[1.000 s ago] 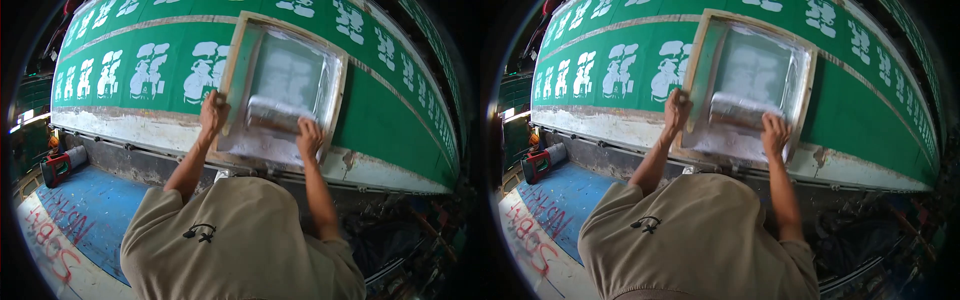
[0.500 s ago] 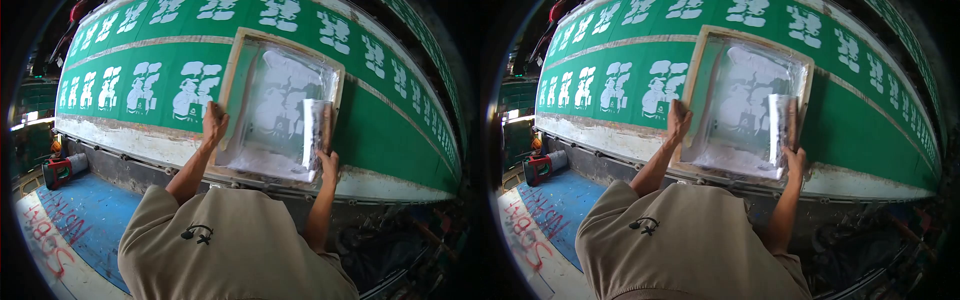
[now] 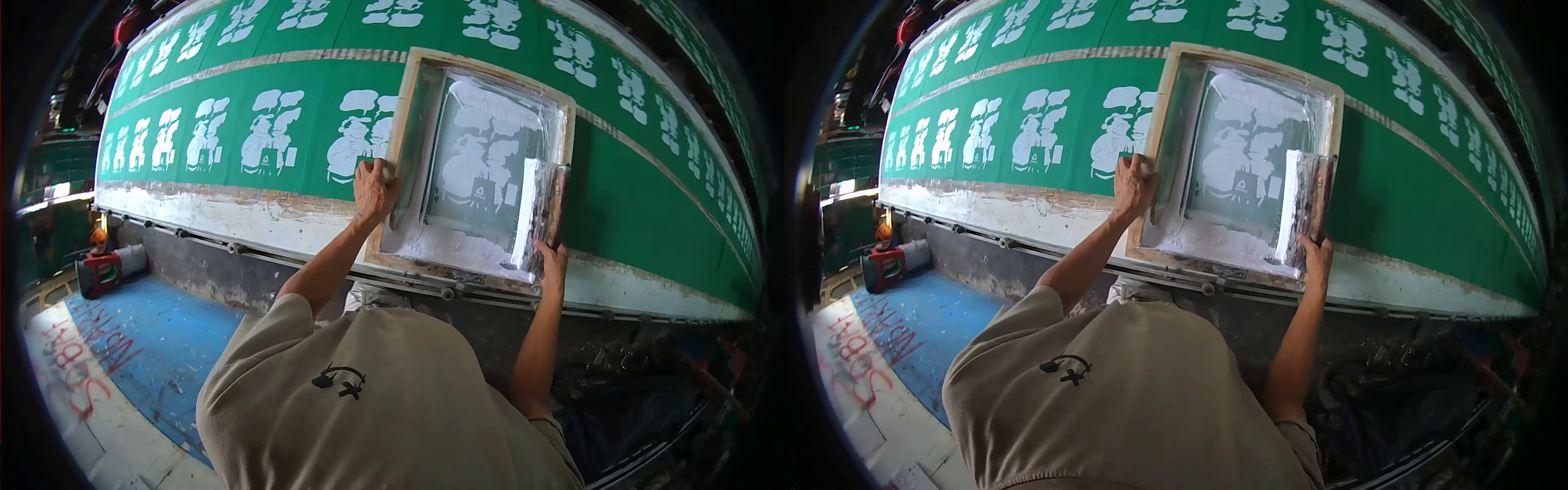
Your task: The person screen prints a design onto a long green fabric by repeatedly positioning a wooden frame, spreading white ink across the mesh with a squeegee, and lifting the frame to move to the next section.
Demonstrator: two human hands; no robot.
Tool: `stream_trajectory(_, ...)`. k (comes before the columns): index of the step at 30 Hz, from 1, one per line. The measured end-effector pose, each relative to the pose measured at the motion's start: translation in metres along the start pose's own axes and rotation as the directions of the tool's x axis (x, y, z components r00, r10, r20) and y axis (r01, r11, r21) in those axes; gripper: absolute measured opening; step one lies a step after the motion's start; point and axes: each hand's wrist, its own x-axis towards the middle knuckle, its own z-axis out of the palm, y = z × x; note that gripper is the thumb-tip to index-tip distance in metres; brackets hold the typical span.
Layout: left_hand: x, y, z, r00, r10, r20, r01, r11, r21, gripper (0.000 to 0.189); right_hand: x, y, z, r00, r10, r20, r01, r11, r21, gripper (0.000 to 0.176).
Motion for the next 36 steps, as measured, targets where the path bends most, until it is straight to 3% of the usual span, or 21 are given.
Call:
stream_trajectory(2, 0.007, -0.003, -0.004, 0.990, 0.107, 0.089, -0.116, 0.988, 0.101, 0.035, 0.005, 0.006, 0.000, 0.992, -0.056, 0.117, 0.087, 0.957, -0.277, 0.066)
stream_trajectory(4, 0.012, 0.026, -0.024, 0.978, 0.185, 0.096, -0.200, 0.965, 0.173, 0.049, -0.030, 0.002, 0.026, 0.923, -0.383, 0.027, 0.220, 0.470, -0.855, 0.057)
stream_trajectory(5, 0.011, 0.023, -0.015, 0.987, 0.157, -0.009, -0.157, 0.988, 0.007, 0.056, -0.055, -0.034, 0.057, 0.886, -0.462, 0.041, 0.195, 0.290, -0.937, 0.045)
stream_trajectory(6, 0.013, 0.036, -0.020, 0.981, 0.185, 0.060, -0.177, 0.977, -0.118, 0.062, -0.052, -0.053, 0.069, 0.851, -0.485, 0.200, 0.333, 0.206, -0.920, 0.036)
stream_trajectory(8, 0.051, 0.056, -0.003, 0.891, 0.405, 0.204, -0.350, 0.900, -0.259, 0.066, 0.011, -0.098, 0.087, 0.801, -0.415, 0.431, 0.561, 0.268, -0.783, 0.033)
stream_trajectory(10, 0.121, 0.084, 0.021, 0.820, 0.530, 0.216, -0.474, 0.841, -0.263, 0.048, 0.096, -0.158, 0.115, 0.734, -0.439, 0.519, 0.637, 0.181, -0.749, 0.030)
stream_trajectory(12, 0.200, 0.116, 0.040, 0.813, 0.541, 0.214, -0.507, 0.839, -0.197, 0.042, 0.175, -0.218, 0.139, 0.629, -0.511, 0.586, 0.750, 0.199, -0.631, 0.026)
stream_trajectory(13, 0.234, 0.113, 0.064, 0.775, 0.628, 0.068, -0.594, 0.762, -0.257, 0.040, 0.202, -0.236, 0.155, 0.686, -0.483, 0.545, 0.698, 0.225, -0.679, 0.025)
stream_trajectory(14, 0.241, 0.115, 0.077, 0.834, 0.551, 0.022, -0.533, 0.815, -0.230, 0.036, 0.214, -0.244, 0.162, 0.737, -0.450, 0.504, 0.645, 0.245, -0.724, 0.024)
stream_trajectory(17, 0.162, 0.097, 0.085, 0.908, 0.418, 0.023, -0.414, 0.906, -0.085, 0.035, 0.169, -0.154, 0.168, 0.683, -0.617, 0.391, 0.579, 0.130, -0.805, 0.033)
stream_trajectory(20, 0.015, 0.063, 0.050, 0.901, 0.418, 0.114, -0.416, 0.909, -0.041, 0.040, 0.043, -0.082, 0.124, 0.765, -0.486, 0.423, 0.570, 0.205, -0.796, 0.038)
stream_trajectory(22, -0.079, 0.056, 0.017, 0.901, 0.406, 0.152, -0.409, 0.913, -0.017, 0.042, -0.026, -0.031, 0.092, 0.744, -0.449, 0.494, 0.624, 0.205, -0.754, 0.037)
stream_trajectory(24, -0.123, 0.051, 0.000, 0.904, 0.412, 0.116, -0.414, 0.910, -0.009, 0.043, -0.068, -0.003, 0.078, 0.687, -0.537, 0.489, 0.692, 0.277, -0.667, 0.036)
stream_trajectory(25, -0.141, 0.052, 0.001, 0.906, 0.417, 0.074, -0.416, 0.909, -0.031, 0.043, -0.065, 0.005, 0.073, 0.585, -0.649, 0.487, 0.743, 0.189, -0.642, 0.033)
stream_trajectory(26, -0.139, 0.058, -0.009, 0.923, 0.322, 0.210, -0.316, 0.947, -0.064, 0.041, -0.065, 0.000, 0.070, 0.607, -0.606, 0.514, 0.738, 0.190, -0.647, 0.029)
stream_trajectory(28, -0.114, 0.054, -0.016, 0.876, 0.385, 0.291, -0.355, 0.923, -0.151, 0.040, -0.065, -0.028, 0.068, 0.632, -0.541, 0.555, 0.741, 0.211, -0.637, 0.030)
stream_trajectory(30, -0.074, 0.028, -0.008, 0.919, 0.230, 0.319, -0.138, 0.948, -0.286, 0.036, -0.054, -0.061, 0.063, 0.630, -0.481, 0.610, 0.765, 0.253, -0.592, 0.032)
stream_trajectory(31, -0.057, 0.034, -0.002, 0.986, 0.165, 0.011, -0.163, 0.983, -0.085, 0.032, -0.054, -0.067, 0.057, 0.630, -0.399, 0.667, 0.777, 0.312, -0.547, 0.035)
stream_trajectory(32, -0.041, 0.040, 0.000, 0.941, 0.144, -0.308, -0.113, 0.987, 0.116, 0.029, -0.059, -0.065, 0.053, 0.634, -0.400, 0.662, 0.773, 0.307, -0.555, 0.035)
stream_trajectory(33, -0.029, 0.040, -0.002, 0.941, 0.145, -0.306, -0.116, 0.987, 0.109, 0.029, -0.070, -0.059, 0.050, 0.611, -0.458, 0.646, 0.785, 0.246, -0.568, 0.037)
stream_trajectory(36, -0.012, 0.018, 0.002, 0.979, -0.048, -0.201, 0.132, 0.892, 0.433, 0.019, -0.096, -0.024, 0.048, 0.543, -0.611, 0.577, 0.788, 0.133, -0.601, 0.037)
